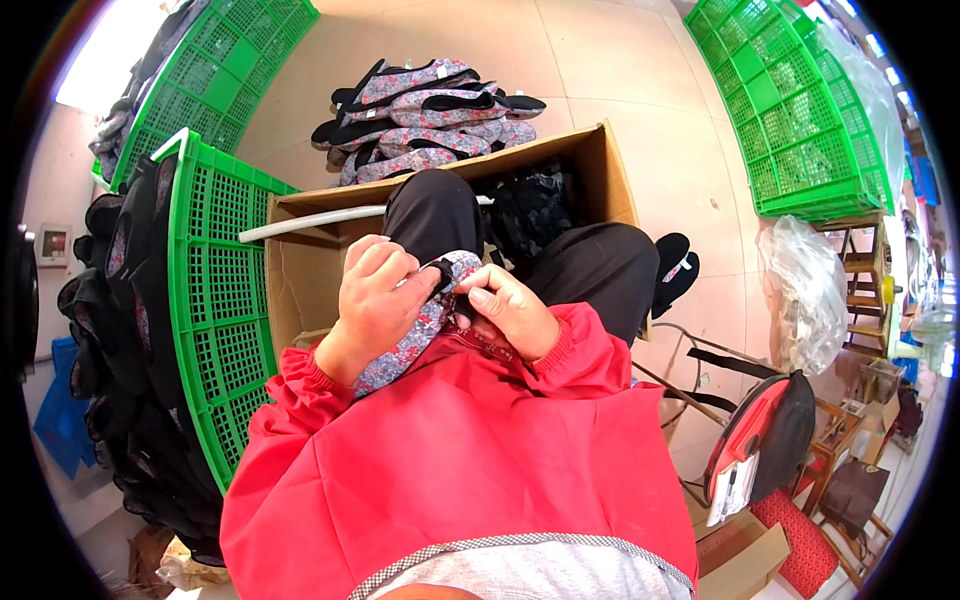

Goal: The person sits on the floor and sews the upper fabric to the sole of a slipper using a needle and thread. They pick up slippers from a cardboard box, stitch the edges, and place the finished items into a green plastic crate.

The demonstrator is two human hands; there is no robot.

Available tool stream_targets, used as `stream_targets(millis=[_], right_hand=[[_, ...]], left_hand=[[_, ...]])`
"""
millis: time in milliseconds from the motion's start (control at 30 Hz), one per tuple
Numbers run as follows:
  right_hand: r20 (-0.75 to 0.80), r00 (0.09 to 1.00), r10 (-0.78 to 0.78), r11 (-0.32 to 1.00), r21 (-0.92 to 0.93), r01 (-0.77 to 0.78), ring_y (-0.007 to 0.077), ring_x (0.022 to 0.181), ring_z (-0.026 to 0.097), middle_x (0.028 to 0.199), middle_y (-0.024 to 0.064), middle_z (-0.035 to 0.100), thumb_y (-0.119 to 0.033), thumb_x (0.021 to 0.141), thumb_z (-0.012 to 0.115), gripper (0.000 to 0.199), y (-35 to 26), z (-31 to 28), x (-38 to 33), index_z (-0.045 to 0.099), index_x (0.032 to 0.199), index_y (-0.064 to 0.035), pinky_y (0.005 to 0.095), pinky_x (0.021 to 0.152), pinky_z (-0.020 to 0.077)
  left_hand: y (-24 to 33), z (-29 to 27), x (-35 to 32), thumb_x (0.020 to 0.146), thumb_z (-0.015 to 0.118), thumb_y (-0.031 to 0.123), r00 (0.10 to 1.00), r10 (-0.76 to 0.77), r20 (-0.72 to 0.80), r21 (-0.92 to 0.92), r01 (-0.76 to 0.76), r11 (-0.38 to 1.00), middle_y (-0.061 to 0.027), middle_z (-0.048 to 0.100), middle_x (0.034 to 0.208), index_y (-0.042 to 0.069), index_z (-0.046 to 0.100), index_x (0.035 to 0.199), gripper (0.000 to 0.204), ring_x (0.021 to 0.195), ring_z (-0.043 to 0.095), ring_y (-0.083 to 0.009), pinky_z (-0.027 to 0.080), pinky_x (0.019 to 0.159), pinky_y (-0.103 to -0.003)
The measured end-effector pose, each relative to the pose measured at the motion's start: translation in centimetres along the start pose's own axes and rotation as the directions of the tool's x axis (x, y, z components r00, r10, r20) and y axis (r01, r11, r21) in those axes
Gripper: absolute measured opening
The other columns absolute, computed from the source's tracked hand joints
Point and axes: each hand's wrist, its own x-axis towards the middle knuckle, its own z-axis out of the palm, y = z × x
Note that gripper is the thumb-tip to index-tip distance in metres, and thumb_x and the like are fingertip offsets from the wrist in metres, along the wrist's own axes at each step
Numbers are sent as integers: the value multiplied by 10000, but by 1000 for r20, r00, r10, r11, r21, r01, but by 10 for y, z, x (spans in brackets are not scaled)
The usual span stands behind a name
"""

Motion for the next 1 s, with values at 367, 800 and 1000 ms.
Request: stream_targets(millis=[367, 800, 1000], right_hand=[[-3, 988, 153, 988, 16, -153, 44, 439, 323, 791, 114, 594, -274, 998, 541, 274, -5, 10, -2, 531, 1134, -36, 192, 396, 259], [-56, 954, 295, 954, -35, -298, 27, 372, 290, 709, 96, 587, -282, 1006, 523, 255, -12, 5, -1, 572, 1074, -41, 182, 357, 244], [-90, 943, 320, 940, -95, -328, 23, 376, 305, 701, 64, 591, -294, 1002, 533, 253, -14, 6, -1, 581, 1065, -54, 178, 361, 243]], left_hand=[[13, -2, -10, 618, 732, 4, 987, -157, -34, -25, 157, 987, -37, 580, 746, 55, 656, 760, 169, 731, 577, -235, 449, 713, -361], [17, 1, -14, 583, 729, -30, 979, -181, -90, -50, 177, 983, -45, 574, 714, 59, 631, 729, 198, 708, 580, -251, 450, 686, -356], [17, 3, -16, 576, 732, -30, 980, -176, -96, -66, 170, 983, -41, 573, 713, 63, 637, 726, 200, 711, 580, -245, 455, 691, -352]])
